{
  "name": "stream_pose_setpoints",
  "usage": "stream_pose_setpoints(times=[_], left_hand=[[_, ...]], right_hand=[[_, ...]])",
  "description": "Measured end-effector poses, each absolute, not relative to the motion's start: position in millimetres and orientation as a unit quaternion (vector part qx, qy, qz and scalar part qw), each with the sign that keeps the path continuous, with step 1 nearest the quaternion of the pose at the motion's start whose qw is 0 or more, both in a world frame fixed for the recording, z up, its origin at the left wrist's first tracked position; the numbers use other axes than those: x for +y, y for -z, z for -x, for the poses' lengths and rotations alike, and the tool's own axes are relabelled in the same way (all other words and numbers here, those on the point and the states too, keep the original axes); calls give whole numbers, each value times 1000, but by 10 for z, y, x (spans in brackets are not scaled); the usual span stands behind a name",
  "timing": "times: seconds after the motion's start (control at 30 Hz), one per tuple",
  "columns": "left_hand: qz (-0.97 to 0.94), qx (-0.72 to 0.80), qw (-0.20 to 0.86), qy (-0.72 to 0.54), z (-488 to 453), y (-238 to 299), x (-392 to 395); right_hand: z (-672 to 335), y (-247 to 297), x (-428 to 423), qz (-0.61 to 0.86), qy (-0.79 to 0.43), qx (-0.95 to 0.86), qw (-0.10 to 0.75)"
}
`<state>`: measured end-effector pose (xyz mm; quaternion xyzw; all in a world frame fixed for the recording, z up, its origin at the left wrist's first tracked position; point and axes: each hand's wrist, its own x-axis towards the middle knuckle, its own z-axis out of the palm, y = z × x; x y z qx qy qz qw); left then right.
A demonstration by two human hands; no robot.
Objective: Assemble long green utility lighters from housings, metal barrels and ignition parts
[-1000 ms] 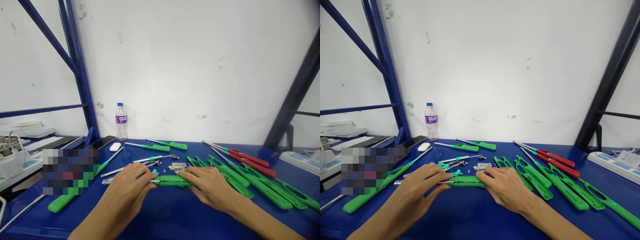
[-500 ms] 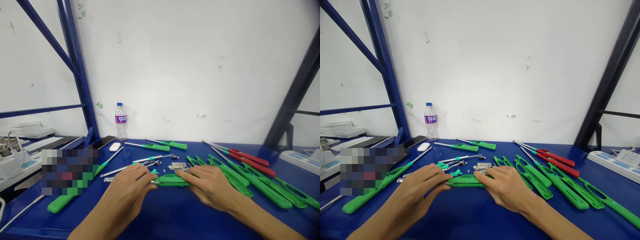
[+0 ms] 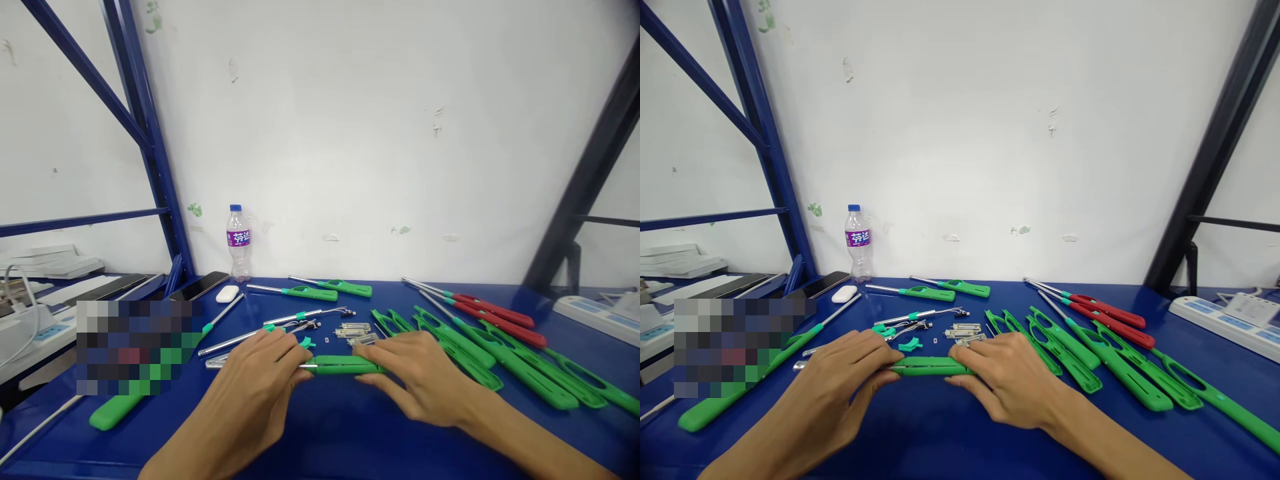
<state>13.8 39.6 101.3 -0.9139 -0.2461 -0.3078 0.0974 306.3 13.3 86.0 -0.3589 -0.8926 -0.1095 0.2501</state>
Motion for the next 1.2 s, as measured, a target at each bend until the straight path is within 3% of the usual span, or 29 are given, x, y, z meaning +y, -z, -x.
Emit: stream_pose_setpoints(times=[0.17, 0.37, 0.67, 1.2], left_hand=[[929, -318, -25, 187, -73, -1023, 376], [914, -362, -147, 112, -61, -1018, 387], [893, -397, -184, 102, -20, -923, 525], [872, -419, -226, 117, 40, -1012, 571]], right_hand=[[-2979, -945, 41, 419, -32, -891, 173], [-2924, -884, 21, 410, -56, -899, 143], [-2902, -745, 80, 389, -2, -910, 141], [-2825, -786, 18, 442, -120, -874, 162]])
